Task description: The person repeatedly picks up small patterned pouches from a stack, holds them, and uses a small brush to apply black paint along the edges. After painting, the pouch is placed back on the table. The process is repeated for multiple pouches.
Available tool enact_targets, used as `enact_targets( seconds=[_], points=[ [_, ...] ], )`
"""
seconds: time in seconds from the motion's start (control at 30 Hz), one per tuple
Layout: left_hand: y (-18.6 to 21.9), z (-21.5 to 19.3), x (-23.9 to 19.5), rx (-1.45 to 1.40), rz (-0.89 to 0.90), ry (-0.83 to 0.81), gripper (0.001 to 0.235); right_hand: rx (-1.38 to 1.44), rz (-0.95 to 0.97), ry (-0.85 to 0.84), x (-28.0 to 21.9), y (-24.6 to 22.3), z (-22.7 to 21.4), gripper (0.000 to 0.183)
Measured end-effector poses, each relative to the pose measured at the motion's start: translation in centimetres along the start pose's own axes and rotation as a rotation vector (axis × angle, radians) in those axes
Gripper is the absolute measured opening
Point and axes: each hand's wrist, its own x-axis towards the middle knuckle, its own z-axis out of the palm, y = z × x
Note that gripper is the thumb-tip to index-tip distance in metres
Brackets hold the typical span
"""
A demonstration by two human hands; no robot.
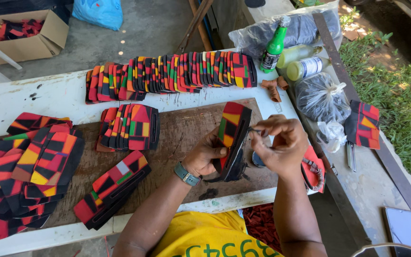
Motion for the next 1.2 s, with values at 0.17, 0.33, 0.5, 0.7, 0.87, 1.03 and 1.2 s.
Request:
enact_targets(
  seconds=[0.17, 0.33, 0.5, 0.7, 0.87, 1.03, 1.2],
  points=[
    [0.2, 0.0, -0.1, 0.013, -0.027, 0.030, 0.053, 0.112, 0.078, 0.077, 1.0, 1.0, -0.4, 0.042],
    [0.2, 0.0, -0.3, 0.019, -0.046, -0.018, 0.052, 0.102, 0.112, 0.113, 1.8, 2.1, -0.9, 0.041],
    [0.3, -0.1, 0.7, -0.038, 0.068, 0.094, 0.050, 0.107, 0.104, 0.105, 0.8, 1.2, -1.1, 0.042],
    [-0.2, -1.5, 2.2, 0.036, 0.166, 0.293, 0.044, -0.037, -0.047, -0.081, -2.7, -0.6, 0.3, 0.039],
    [-0.4, -1.6, 2.4, 0.050, 0.159, 0.282, 0.042, -0.072, -0.073, -0.116, -3.8, -1.7, 0.7, 0.039],
    [-0.4, -0.8, 2.5, 0.038, 0.159, 0.258, 0.044, -0.086, -0.052, -0.085, -4.2, -1.4, 1.0, 0.040],
    [-0.3, 0.0, 2.3, 0.047, 0.161, 0.213, 0.047, -0.055, 0.019, -0.062, -3.8, -0.9, 1.1, 0.039]
  ],
)
